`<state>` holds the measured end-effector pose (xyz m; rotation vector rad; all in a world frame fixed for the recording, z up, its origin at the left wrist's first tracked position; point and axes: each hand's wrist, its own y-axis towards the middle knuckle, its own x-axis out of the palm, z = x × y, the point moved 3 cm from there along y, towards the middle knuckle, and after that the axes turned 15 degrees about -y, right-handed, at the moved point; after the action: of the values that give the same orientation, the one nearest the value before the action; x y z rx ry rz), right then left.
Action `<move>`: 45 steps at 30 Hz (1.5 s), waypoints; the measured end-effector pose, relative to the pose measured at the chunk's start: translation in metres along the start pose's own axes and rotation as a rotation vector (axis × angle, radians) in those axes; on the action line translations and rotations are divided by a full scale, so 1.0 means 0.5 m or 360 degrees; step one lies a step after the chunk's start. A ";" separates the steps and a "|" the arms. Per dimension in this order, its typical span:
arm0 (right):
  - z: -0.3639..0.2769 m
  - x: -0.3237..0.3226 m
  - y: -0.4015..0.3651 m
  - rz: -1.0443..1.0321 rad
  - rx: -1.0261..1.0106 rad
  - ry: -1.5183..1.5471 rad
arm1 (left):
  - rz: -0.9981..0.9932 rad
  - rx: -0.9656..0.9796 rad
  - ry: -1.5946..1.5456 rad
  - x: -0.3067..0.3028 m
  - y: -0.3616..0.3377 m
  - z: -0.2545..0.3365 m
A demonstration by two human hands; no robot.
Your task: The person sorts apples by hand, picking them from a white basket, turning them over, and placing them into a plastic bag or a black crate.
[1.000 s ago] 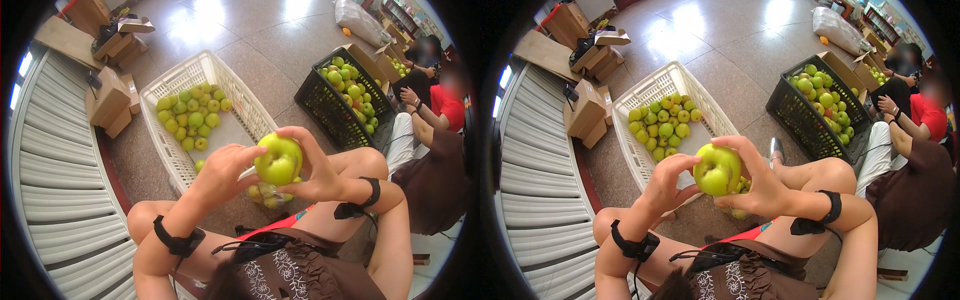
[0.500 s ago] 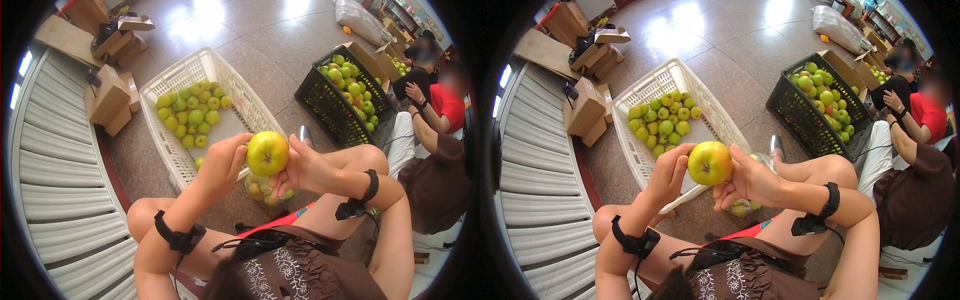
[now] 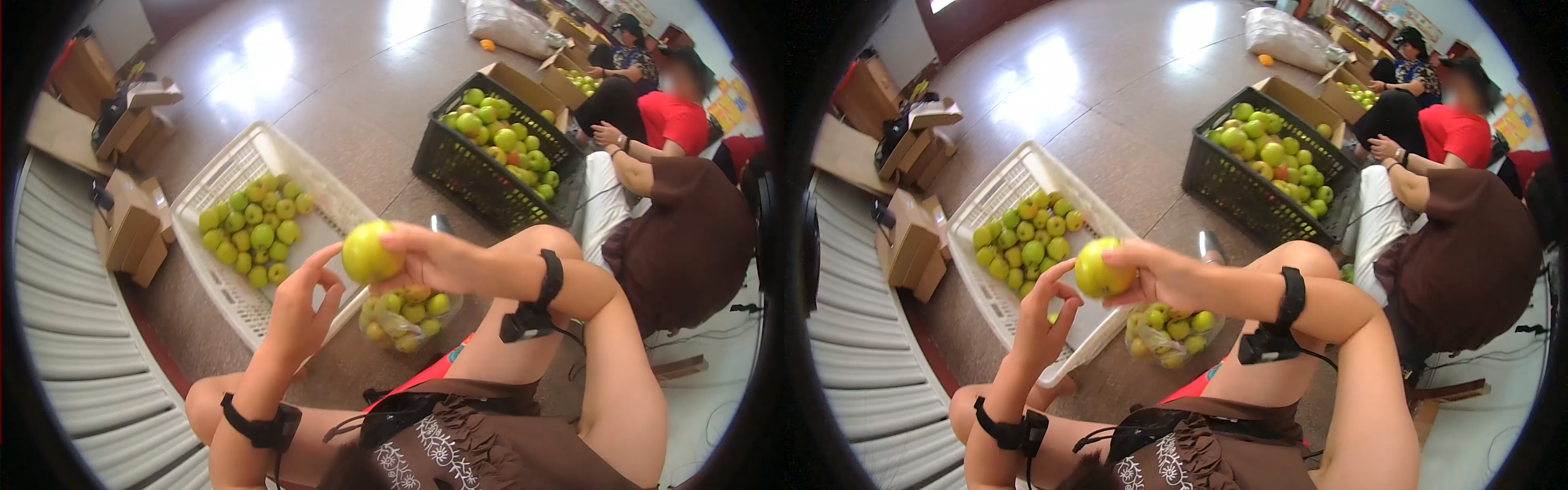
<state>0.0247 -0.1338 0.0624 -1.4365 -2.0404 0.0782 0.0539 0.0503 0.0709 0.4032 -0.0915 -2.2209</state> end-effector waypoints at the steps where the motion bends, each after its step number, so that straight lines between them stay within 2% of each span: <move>1: -0.037 -0.017 -0.003 0.0107 -0.0143 -0.0098 | -0.0016 0.0045 0.0046 -0.001 0.000 -0.005; 4: -0.161 -0.119 -0.009 0.0319 -0.0541 -0.0246 | -0.0056 0.0069 0.0148 0.002 -0.001 -0.011; 8: -0.295 -0.379 -0.064 0.0956 -0.0608 -0.1068 | -0.0117 0.0048 0.0225 0.006 0.002 -0.016; 9: -0.299 -0.454 -0.082 0.1131 -0.0553 -0.1098 | -0.0131 0.0026 0.0229 0.006 0.004 -0.017; 12: -0.240 -0.674 -0.144 0.1643 -0.0255 -0.0962 | -0.0165 0.0042 0.0313 0.011 0.010 -0.020; 14: -0.168 -0.774 -0.183 0.1917 -0.0212 -0.0856 | -0.0198 0.0042 0.0376 0.013 0.018 -0.020; 16: -0.075 -0.930 -0.213 0.2204 0.0081 -0.0804 | -0.0244 0.0007 0.0423 0.016 0.027 -0.018; 19: 0.017 -1.008 -0.230 0.2496 0.0075 -0.0601 | -0.0213 -0.0038 0.0460 0.012 0.045 -0.027; 22: 0.078 -1.114 -0.221 0.2744 0.0142 -0.0741 | -0.0187 -0.0114 0.0491 0.005 0.064 -0.045; 23: 0.083 -1.129 -0.225 0.2731 0.0279 -0.0767 | -0.0170 -0.0123 0.0514 0.003 0.071 -0.053; 26: 0.103 -1.156 -0.238 0.2614 0.0363 -0.1054 | -0.0144 -0.0180 0.0599 -0.005 0.084 -0.078; 29: 0.117 -1.189 -0.260 0.2522 0.0833 -0.1304 | -0.0135 -0.0278 0.0664 -0.009 0.093 -0.098; 32: 0.087 -1.126 -0.257 0.2290 0.1245 -0.1766 | -0.0138 -0.0345 0.0671 -0.013 0.100 -0.120; 33: 0.096 -1.139 -0.254 0.2186 0.1208 -0.1785 | -0.0140 -0.0337 0.0666 -0.012 0.104 -0.122; 36: 0.102 -1.139 -0.243 0.2198 0.1016 -0.1813 | -0.0151 -0.0309 0.0663 -0.008 0.112 -0.122; 39: 0.124 -1.189 -0.238 0.2000 0.0902 -0.1682 | -0.0171 -0.0222 0.0664 0.002 0.118 -0.110; 42: 0.045 -1.046 -0.236 0.2049 0.0995 -0.1229 | -0.0210 -0.0175 0.0629 0.003 0.116 -0.093; 44: -0.024 -1.014 -0.220 0.1982 0.0719 -0.1500 | -0.0214 -0.0134 0.0597 0.004 0.102 -0.091; 45: -0.079 -0.969 -0.204 0.1652 0.0363 -0.1534 | -0.0243 -0.0148 0.0599 0.002 0.094 -0.086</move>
<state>0.0595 -0.6058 -0.0883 -2.3981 -1.5078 1.6186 0.1019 0.0230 0.0392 0.7898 0.2500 -2.2471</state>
